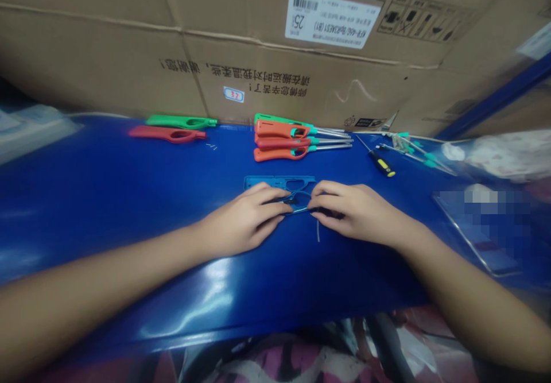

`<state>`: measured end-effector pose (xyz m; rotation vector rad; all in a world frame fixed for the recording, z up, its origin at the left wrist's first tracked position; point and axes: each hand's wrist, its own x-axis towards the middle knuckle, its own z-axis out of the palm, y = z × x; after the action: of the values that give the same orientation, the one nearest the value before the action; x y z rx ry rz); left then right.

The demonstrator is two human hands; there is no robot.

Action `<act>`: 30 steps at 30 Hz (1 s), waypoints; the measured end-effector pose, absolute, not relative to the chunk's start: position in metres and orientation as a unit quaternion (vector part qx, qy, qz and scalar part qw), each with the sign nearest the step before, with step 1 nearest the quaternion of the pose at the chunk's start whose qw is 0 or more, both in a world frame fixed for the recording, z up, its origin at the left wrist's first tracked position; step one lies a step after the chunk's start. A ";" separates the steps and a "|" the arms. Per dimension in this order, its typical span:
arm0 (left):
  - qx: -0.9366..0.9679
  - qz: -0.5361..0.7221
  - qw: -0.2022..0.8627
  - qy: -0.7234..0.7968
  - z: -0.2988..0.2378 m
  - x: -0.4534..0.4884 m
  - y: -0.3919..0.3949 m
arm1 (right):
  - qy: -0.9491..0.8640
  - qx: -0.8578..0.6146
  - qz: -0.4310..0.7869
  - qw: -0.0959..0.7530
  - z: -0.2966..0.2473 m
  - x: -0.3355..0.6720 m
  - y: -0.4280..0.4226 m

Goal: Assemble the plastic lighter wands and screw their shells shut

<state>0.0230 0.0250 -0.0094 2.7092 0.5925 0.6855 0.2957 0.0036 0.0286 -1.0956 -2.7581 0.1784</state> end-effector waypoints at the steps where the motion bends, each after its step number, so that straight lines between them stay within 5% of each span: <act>1: 0.939 0.237 0.142 0.206 -0.009 0.023 0.025 | -0.924 -0.368 0.061 0.084 0.029 0.296 0.004; 30: 0.946 0.182 0.137 0.230 -0.005 0.024 0.024 | -0.925 -0.367 0.047 0.085 0.028 0.296 0.004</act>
<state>0.0241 0.0240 -0.0046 2.7386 0.6647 0.5257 0.2964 0.0042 0.0279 -1.0942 -2.7586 0.1408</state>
